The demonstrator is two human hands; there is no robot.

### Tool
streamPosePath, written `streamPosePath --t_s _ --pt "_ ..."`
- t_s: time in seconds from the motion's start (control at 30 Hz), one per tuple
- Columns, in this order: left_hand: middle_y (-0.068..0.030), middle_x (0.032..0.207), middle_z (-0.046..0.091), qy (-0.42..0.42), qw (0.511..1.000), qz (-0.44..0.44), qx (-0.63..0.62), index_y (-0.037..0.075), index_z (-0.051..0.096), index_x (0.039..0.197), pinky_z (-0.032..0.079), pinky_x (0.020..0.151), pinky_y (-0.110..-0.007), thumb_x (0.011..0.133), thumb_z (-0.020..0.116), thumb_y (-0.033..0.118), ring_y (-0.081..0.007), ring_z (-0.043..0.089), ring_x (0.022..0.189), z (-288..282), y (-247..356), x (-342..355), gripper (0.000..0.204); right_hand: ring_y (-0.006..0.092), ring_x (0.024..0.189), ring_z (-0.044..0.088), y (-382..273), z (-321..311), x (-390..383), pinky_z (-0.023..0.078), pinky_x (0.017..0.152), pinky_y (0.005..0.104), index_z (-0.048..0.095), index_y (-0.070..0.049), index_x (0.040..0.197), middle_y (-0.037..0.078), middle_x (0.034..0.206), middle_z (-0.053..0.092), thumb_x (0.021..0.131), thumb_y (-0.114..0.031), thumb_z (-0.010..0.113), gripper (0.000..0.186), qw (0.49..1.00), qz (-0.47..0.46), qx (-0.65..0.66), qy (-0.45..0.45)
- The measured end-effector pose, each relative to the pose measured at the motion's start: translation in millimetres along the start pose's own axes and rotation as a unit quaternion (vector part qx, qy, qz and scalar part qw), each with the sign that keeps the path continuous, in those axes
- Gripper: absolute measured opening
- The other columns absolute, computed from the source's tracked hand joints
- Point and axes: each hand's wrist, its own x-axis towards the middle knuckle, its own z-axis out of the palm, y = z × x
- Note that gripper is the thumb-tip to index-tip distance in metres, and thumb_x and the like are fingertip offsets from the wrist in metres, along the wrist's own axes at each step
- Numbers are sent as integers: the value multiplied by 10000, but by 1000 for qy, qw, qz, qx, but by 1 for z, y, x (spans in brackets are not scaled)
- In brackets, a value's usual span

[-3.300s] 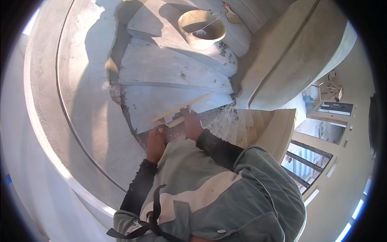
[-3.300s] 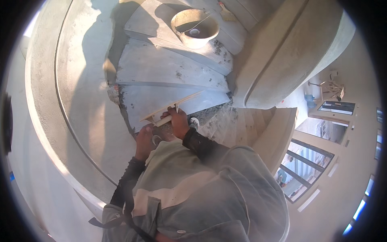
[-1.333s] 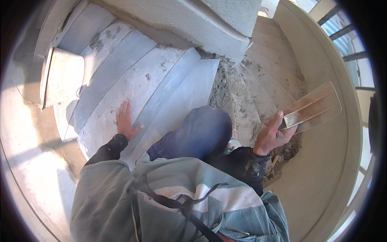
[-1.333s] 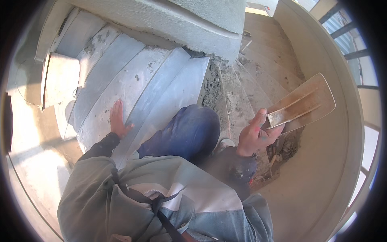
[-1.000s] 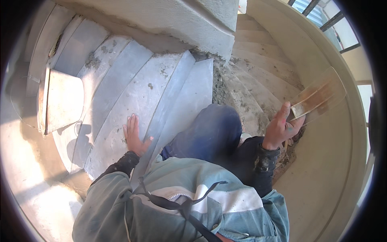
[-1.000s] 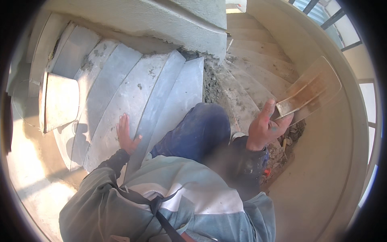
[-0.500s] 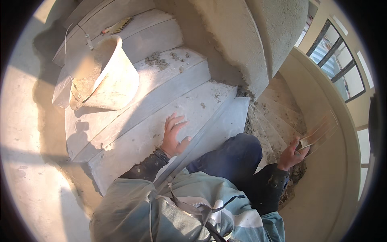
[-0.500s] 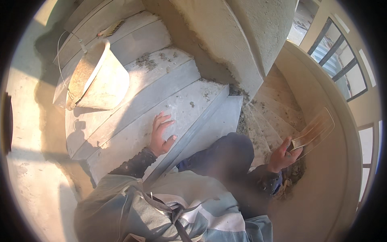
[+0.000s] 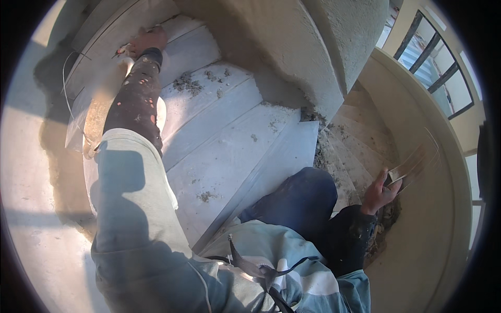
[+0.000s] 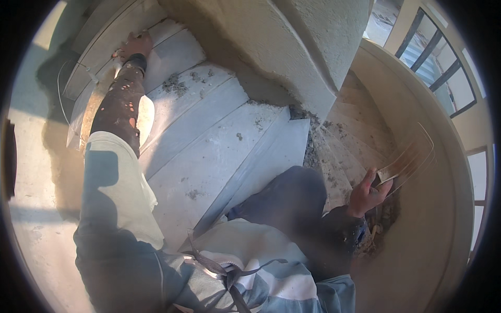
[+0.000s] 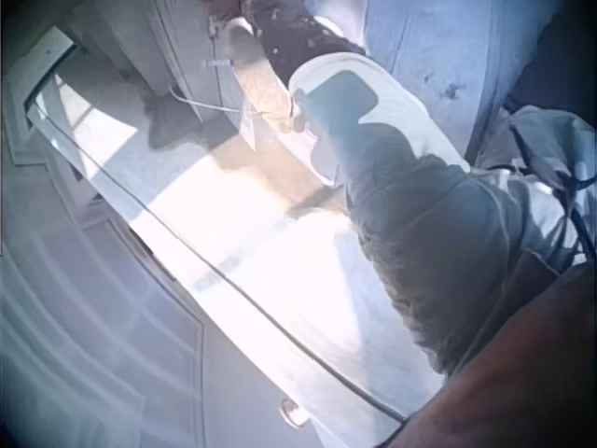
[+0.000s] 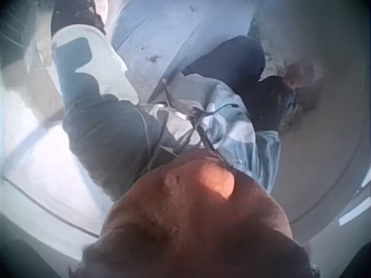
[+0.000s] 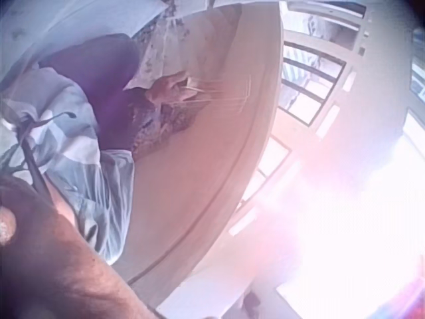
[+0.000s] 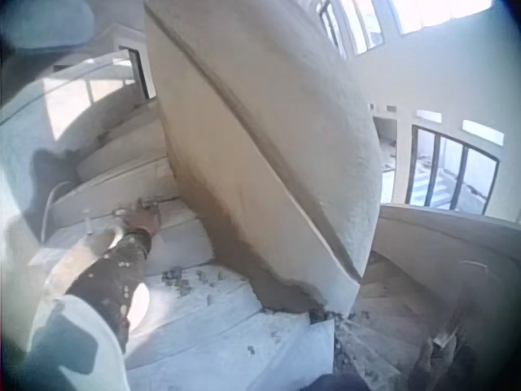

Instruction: The person applies plaster to the side of a spiral concrete staircase using a trowel and a brush, then mixes more plaster in a bucket.

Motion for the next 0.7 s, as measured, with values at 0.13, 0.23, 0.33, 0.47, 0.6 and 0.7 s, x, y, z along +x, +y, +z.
streamPosePath --t_s 0.13,0.23,0.33,0.47,0.6,0.7 --pt "-279 1541 351 -164 986 -1 29 2 386 1496 219 1171 -551 844 406 758 -437 312 1449 14 -15 50 999 152 853 569 -2 1 -6 478 750 296 584 31 1114 77 966 627 946 -133 685 256 998 52 -8 -24" --pt "-260 1534 377 -226 969 -45 86 -18 437 1462 231 1183 -465 853 340 786 -394 316 1459 -3 14 19 1013 144 821 565 -1 -3 6 478 746 299 600 24 1071 80 907 633 937 -126 689 220 998 12 -52 -12" --pt "-254 1512 415 -239 964 -41 107 0 478 1440 240 1180 -467 880 295 758 -383 330 1455 1 -7 40 961 150 815 571 -12 -4 4 479 748 301 599 18 1061 78 907 636 937 -136 692 219 999 35 -27 -29" --pt "-231 1492 455 -217 956 5 196 -6 529 1396 248 1178 -454 913 293 705 -356 384 1432 15 -48 101 892 133 815 577 -10 9 -9 480 760 286 618 1 1097 66 910 658 932 -143 710 237 996 44 13 -77" --pt "-221 1457 501 -204 962 10 184 4 576 1354 297 1151 -459 914 307 691 -350 416 1411 9 -19 63 858 120 795 575 -9 9 -5 480 718 273 615 -1 1112 65 897 664 937 -156 707 251 997 36 -9 -67" --pt "-202 1426 540 -184 977 -29 106 19 604 1330 326 1131 -444 906 345 676 -332 456 1383 -20 3 42 824 146 784 580 -12 13 -3 483 686 289 597 13 1087 92 895 643 936 -135 692 232 996 53 -7 -73"
